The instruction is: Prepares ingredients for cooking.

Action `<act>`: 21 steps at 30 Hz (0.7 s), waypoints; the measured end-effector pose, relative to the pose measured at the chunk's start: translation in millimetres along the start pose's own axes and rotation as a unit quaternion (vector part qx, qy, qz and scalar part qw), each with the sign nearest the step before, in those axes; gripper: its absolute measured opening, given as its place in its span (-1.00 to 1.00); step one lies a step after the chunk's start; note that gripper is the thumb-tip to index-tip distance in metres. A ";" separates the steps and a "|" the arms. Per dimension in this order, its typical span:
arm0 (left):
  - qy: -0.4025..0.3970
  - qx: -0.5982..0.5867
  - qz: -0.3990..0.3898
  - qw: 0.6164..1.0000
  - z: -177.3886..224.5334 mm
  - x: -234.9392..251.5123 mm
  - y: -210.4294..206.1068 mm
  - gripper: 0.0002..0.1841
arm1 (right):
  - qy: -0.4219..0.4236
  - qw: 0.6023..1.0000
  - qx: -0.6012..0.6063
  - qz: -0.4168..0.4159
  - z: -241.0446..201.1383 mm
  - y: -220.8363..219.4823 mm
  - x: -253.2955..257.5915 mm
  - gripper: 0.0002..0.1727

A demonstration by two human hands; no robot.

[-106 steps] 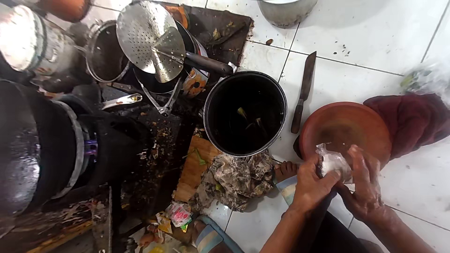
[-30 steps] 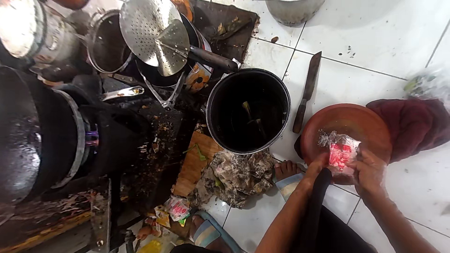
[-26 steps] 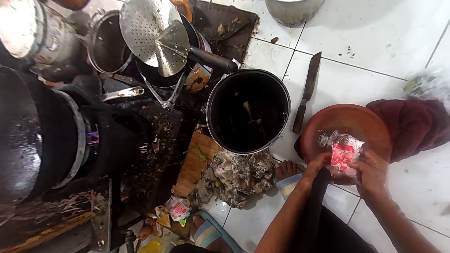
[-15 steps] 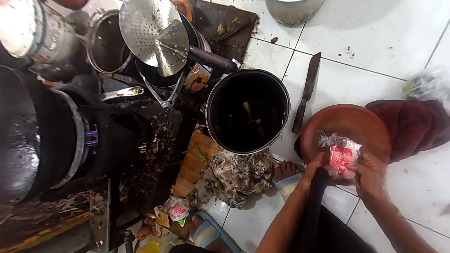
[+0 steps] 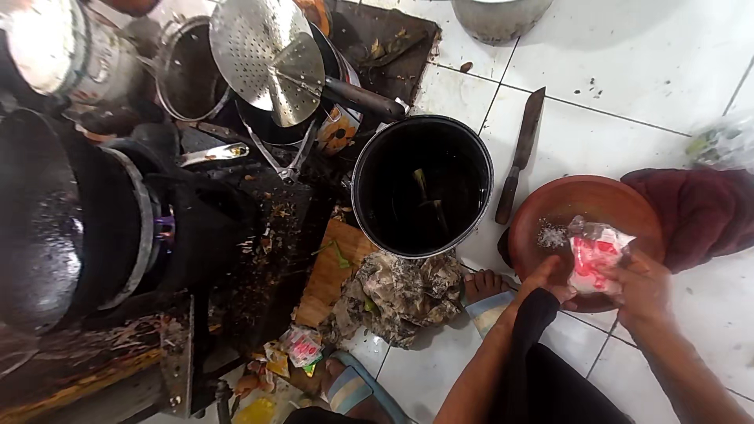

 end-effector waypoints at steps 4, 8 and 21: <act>-0.012 -0.009 0.034 0.999 4.2 -4.0 12.4 -0.35 | 0.096 0.995 -0.009 0.017 -6.8 9.1 7.8 -0.72; -0.001 0.000 0.056 0.998 4.8 -8.7 18.9 -0.42 | 0.143 0.989 -0.035 0.014 -12.7 9.9 7.8 -0.71; -0.087 0.102 0.057 0.989 17.6 -15.0 21.1 -0.41 | 0.312 0.944 0.099 0.045 -9.7 11.4 -17.3 -0.54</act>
Point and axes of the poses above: each hand's wrist, its own x-axis towards the middle knuckle, its own y-axis out of the back of the hand, z = x × y, the point moved 5 cm from there along x, towards the middle knuckle, and after that the axes turned 9 degrees about -x, right-handed, at the moved point
